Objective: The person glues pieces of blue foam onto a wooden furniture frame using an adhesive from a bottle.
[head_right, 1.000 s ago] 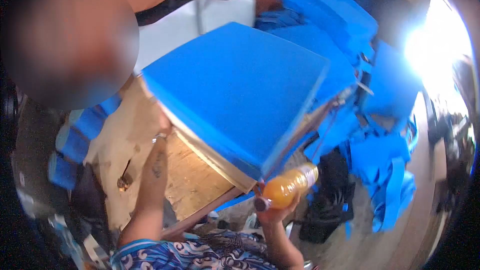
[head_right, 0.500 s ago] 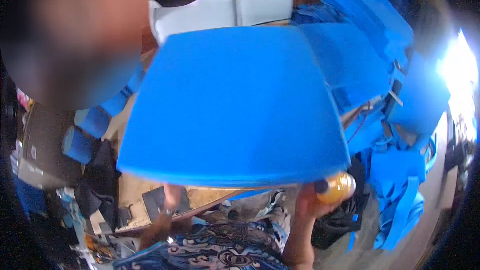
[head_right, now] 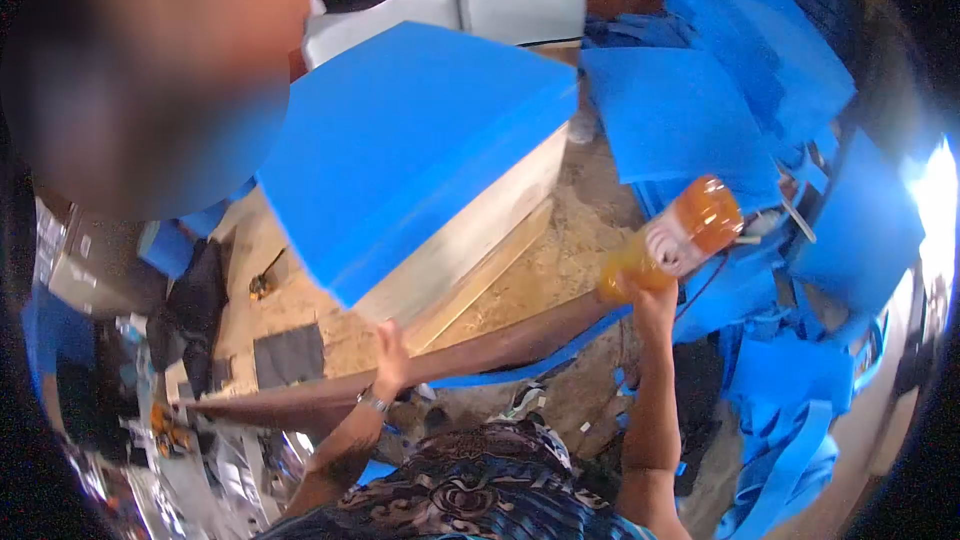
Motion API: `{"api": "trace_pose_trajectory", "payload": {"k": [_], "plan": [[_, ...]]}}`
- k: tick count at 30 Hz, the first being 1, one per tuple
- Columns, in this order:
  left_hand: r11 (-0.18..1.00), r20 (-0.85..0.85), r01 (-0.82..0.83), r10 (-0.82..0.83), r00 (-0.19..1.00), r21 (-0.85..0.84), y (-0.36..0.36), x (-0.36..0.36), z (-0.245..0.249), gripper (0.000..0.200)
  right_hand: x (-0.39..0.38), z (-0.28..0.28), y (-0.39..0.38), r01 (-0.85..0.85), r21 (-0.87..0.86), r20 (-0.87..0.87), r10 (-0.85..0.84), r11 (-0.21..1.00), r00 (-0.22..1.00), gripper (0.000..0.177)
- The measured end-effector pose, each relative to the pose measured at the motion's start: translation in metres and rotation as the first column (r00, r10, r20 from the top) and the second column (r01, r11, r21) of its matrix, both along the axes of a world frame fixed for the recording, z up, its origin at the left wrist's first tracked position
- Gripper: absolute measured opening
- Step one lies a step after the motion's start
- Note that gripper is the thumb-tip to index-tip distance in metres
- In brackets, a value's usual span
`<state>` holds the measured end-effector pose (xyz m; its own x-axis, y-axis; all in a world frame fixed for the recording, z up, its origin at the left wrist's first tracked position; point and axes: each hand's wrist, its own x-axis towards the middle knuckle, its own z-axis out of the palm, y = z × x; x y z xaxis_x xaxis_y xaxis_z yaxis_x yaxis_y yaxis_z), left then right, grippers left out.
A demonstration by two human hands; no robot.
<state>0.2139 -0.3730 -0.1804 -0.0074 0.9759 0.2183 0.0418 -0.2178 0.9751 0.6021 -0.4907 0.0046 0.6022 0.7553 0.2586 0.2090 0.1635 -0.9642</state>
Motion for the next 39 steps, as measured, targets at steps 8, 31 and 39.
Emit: {"api": "trace_pose_trajectory", "payload": {"k": [8, 31, 39], "plan": [[0.797, -0.559, 0.506, -0.596, 0.576, -0.329, -0.009, 0.007, 0.138, 0.102, -0.026, 0.034, 0.008, -0.022, -0.061, 0.23, 0.036, 0.998, 0.973, 0.028], [0.681, -0.998, 0.732, -0.044, 0.039, -0.002, 0.146, 0.108, 0.389, 0.07, -0.182, 0.085, 0.031, -0.299, 0.78, 0.092, 0.373, 0.55, 0.923, 0.089], [0.678, -0.997, 0.733, -0.005, 0.075, 0.051, 0.148, 0.106, 0.382, 0.069, -0.176, 0.022, 0.054, 0.044, 0.741, -0.342, 0.32, 0.67, 0.883, 0.07]]}}
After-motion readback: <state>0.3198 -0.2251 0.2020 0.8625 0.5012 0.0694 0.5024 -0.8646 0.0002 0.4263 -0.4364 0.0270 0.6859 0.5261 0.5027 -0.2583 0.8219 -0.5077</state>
